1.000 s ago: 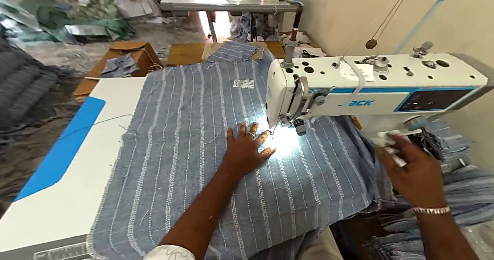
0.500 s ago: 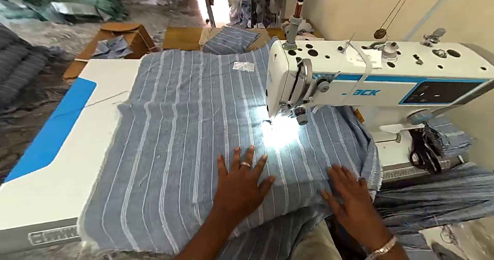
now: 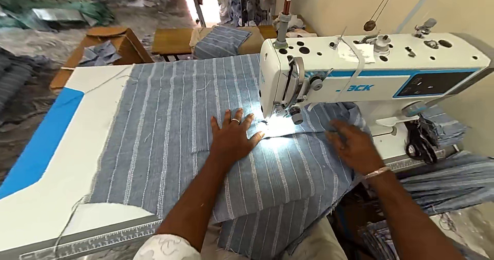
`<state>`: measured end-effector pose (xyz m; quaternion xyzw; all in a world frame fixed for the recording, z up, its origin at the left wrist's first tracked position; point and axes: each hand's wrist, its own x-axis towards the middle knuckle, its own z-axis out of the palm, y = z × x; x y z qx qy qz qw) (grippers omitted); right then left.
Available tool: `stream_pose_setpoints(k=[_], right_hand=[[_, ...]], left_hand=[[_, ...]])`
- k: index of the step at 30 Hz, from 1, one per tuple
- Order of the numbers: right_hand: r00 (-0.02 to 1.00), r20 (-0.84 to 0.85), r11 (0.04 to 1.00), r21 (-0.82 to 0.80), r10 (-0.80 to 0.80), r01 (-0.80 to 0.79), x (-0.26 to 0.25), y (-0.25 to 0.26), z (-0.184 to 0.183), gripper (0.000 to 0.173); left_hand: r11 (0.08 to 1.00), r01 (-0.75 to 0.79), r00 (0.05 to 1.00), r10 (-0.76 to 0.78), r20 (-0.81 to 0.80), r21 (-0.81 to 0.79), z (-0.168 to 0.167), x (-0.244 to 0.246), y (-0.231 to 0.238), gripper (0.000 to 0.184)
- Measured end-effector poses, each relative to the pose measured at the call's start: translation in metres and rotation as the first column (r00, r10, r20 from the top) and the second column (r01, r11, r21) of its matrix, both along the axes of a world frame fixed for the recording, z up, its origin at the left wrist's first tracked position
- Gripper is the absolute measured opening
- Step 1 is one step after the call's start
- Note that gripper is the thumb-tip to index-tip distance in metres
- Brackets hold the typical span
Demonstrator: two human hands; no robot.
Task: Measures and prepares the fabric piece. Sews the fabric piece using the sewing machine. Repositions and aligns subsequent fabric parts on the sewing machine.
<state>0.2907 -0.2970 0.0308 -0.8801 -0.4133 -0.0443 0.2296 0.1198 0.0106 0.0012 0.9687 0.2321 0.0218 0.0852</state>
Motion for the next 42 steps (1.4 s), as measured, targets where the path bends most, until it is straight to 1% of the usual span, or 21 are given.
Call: stream_pose_setpoints(k=[2,3,5,7,9,11,13,15,17,20,23,25,26,28,29,30,31,34,37,40,42], right_hand=[[0.984,0.083,0.985,0.079,-0.157,0.150,-0.001,-0.021,0.027,0.048],[0.962,0.107,0.968,0.046,-0.251,0.248,-0.002,-0.034,0.034,0.051],[0.940,0.067,0.916,-0.211,-0.335,0.341,0.003,-0.053,0.030,0.060],[0.939,0.017,0.853,-0.413,-0.343,0.319,0.008,-0.067,0.025,0.067],[0.948,0.072,0.891,-0.327,-0.309,0.315,0.014,-0.081,0.039,0.050],[0.930,0.134,0.927,-0.116,-0.342,0.357,0.004,-0.085,0.054,0.044],[0.939,0.119,0.945,-0.009,-0.324,0.327,-0.019,-0.080,0.055,0.047],[0.985,0.055,0.986,0.017,-0.166,0.166,-0.047,-0.059,0.032,0.053],[1.000,-0.028,1.000,0.019,-0.002,0.002,-0.060,-0.036,-0.004,0.069],[0.998,0.006,0.998,-0.014,0.061,-0.061,-0.046,-0.025,-0.057,0.086],[0.993,0.108,0.997,-0.062,0.048,-0.041,-0.028,-0.028,-0.075,0.089],[0.992,0.115,0.997,-0.065,0.054,-0.047,-0.027,-0.028,-0.075,0.087],[0.992,0.117,0.997,-0.060,0.055,-0.048,-0.027,-0.027,-0.074,0.087],[0.991,0.121,0.997,-0.061,0.057,-0.050,-0.028,-0.025,-0.073,0.088],[0.991,0.121,0.997,-0.063,0.056,-0.049,-0.028,-0.024,-0.072,0.088],[0.991,0.121,0.997,-0.064,0.056,-0.048,-0.028,-0.025,-0.072,0.087],[0.992,0.116,0.997,-0.066,0.058,-0.050,-0.027,-0.025,-0.073,0.087],[0.991,0.110,0.994,-0.080,0.077,-0.068,-0.020,-0.022,-0.072,0.089],[0.987,0.119,0.994,-0.052,0.105,-0.099,-0.008,-0.022,-0.075,0.088],[0.989,0.104,0.994,0.000,0.106,-0.107,0.008,-0.017,-0.068,0.085],[0.987,0.147,0.997,0.007,0.069,-0.071,0.016,-0.012,-0.055,0.082]], left_hand=[[1.000,-0.004,1.000,0.004,-0.003,-0.001,0.001,0.011,0.012,0.083],[1.000,-0.008,1.000,0.008,0.002,-0.005,0.001,0.016,0.018,0.084],[1.000,-0.013,1.000,0.013,0.000,-0.019,0.005,0.023,0.026,0.083],[1.000,-0.006,1.000,0.006,-0.006,-0.024,0.008,0.028,0.029,0.082],[1.000,-0.011,1.000,0.011,-0.013,-0.007,0.007,0.027,0.033,0.084],[1.000,-0.019,0.999,0.019,-0.026,-0.007,0.006,0.024,0.034,0.087],[0.999,-0.027,1.000,0.027,0.011,-0.032,0.007,0.028,0.027,0.086],[0.998,-0.016,0.995,0.022,0.099,-0.064,0.008,0.023,0.023,0.079],[0.998,0.007,0.993,0.001,0.118,-0.069,0.012,-0.004,0.033,0.071],[0.990,-0.143,0.988,0.143,0.050,-0.013,0.010,-0.116,0.076,0.067],[0.870,-0.477,0.878,0.478,0.024,0.123,0.005,-0.302,0.135,0.067],[0.694,-0.705,0.687,0.719,-0.104,0.143,0.013,-0.419,0.143,0.070],[0.577,-0.802,0.540,0.810,-0.227,0.153,0.021,-0.468,0.140,0.075],[0.364,-0.906,0.282,0.900,-0.331,0.217,0.026,-0.537,0.137,0.077],[0.302,-0.926,0.233,0.930,-0.286,0.227,0.026,-0.549,0.138,0.076],[0.286,-0.936,0.250,0.950,-0.187,0.205,0.032,-0.540,0.135,0.071],[0.334,-0.929,0.327,0.943,-0.070,0.162,0.041,-0.514,0.132,0.062],[0.652,-0.757,0.652,0.749,0.117,0.040,0.074,-0.386,0.137,0.040],[0.911,-0.404,0.897,0.413,0.157,-0.088,0.092,-0.226,0.138,0.037],[0.983,-0.034,0.976,0.071,0.204,-0.181,0.070,-0.073,0.118,0.047],[0.989,0.012,0.996,0.002,0.091,-0.149,0.037,-0.006,0.102,0.073]])
